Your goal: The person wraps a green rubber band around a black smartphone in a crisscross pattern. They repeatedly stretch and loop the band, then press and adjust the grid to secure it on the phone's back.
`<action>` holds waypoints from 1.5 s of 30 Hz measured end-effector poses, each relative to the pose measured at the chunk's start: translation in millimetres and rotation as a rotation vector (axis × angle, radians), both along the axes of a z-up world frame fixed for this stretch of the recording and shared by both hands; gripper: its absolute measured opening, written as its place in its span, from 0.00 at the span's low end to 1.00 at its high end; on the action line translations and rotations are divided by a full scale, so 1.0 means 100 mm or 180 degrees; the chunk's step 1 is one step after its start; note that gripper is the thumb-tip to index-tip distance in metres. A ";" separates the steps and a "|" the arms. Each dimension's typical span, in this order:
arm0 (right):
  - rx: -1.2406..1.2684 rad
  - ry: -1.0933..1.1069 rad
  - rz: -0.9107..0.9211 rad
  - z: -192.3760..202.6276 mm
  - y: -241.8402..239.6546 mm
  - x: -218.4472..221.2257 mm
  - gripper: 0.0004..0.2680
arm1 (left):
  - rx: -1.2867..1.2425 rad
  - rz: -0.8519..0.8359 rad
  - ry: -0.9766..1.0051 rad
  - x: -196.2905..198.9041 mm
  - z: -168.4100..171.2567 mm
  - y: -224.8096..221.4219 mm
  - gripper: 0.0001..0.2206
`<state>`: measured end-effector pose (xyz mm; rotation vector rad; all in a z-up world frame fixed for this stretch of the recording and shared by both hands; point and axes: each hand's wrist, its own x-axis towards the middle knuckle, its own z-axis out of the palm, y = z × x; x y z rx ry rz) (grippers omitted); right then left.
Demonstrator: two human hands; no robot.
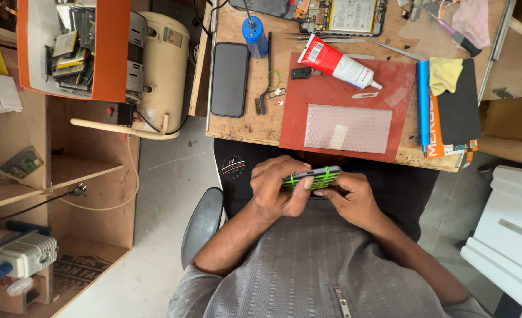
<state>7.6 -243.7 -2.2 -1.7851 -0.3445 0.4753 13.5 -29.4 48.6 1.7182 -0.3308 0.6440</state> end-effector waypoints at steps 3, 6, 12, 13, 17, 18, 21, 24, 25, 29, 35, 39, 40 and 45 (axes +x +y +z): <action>-0.0119 0.0246 0.0268 0.01 -0.08 -0.01 0.04 | -0.0209 0.0330 0.0286 0.00 -0.09 -0.02 0.06; 0.0246 0.1255 0.0297 0.07 -0.12 -0.04 0.08 | -0.0641 0.0468 0.1334 -0.07 -0.18 0.03 0.07; 0.0253 0.1267 0.0173 0.22 0.03 0.04 0.21 | -0.1350 0.1085 0.1615 0.00 -0.50 0.10 0.05; 0.0181 0.0848 0.0150 0.25 0.07 0.04 0.20 | -0.1365 0.1236 0.1602 0.02 -0.55 0.14 0.05; -0.0209 -0.0569 0.0038 0.34 0.20 0.08 0.17 | -0.1824 0.1599 0.1702 0.09 -0.68 0.34 0.07; -0.0325 -0.0858 0.0008 0.35 0.23 0.09 0.15 | -0.2037 0.1632 0.1760 0.11 -0.70 0.37 0.07; -0.0414 -0.1227 -0.0049 0.36 0.29 0.11 0.13 | -0.1767 0.1693 0.1542 0.17 -0.72 0.41 0.07; -0.0427 -0.1789 -0.0029 0.32 0.32 0.16 0.12 | -0.1950 0.1678 0.1563 0.20 -0.73 0.39 0.07; -0.0389 -0.1816 -0.0024 0.31 0.32 0.17 0.11 | -0.1997 0.1670 0.1548 0.21 -0.74 0.38 0.07; -0.0312 -0.1849 0.0033 0.29 0.27 0.20 0.11 | -0.2055 0.1639 0.1550 0.22 -0.79 0.37 0.07; 0.0002 -0.1697 0.0134 0.28 0.20 0.24 0.10 | -0.2240 0.1592 0.1730 0.25 -0.91 0.33 0.07; 0.0345 -0.1582 0.0120 0.27 0.16 0.27 0.13 | -0.2557 0.1417 0.2007 0.25 -0.98 0.27 0.07; 0.0495 -0.1456 0.0133 0.26 0.16 0.28 0.12 | -0.2602 0.1391 0.2071 0.25 -0.99 0.25 0.07; 0.0776 -0.1414 0.0215 0.25 0.18 0.32 0.07 | -0.2935 0.1205 0.2137 0.24 -1.06 0.22 0.06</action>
